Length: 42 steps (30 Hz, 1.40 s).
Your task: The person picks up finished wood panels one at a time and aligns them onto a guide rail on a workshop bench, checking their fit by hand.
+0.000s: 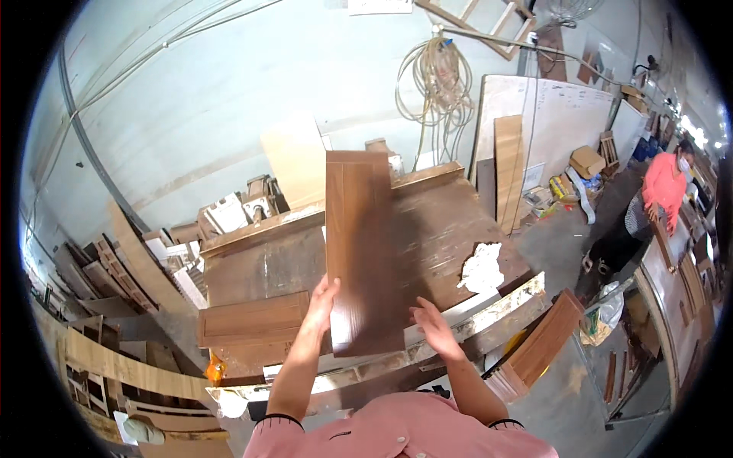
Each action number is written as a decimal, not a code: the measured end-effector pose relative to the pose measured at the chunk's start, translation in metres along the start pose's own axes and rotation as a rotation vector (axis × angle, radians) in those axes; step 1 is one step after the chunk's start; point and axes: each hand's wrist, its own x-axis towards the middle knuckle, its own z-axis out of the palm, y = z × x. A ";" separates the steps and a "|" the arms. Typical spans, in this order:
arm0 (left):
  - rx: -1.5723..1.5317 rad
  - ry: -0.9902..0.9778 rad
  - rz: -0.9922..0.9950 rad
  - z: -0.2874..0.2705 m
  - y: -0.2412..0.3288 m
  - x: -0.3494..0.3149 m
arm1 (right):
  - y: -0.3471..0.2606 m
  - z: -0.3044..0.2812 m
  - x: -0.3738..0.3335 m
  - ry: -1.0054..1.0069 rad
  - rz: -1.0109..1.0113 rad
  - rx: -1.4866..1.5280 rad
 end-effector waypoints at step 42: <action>0.907 0.072 0.014 -0.020 -0.117 -0.097 | 0.045 -0.023 -0.129 0.532 -0.023 -0.252</action>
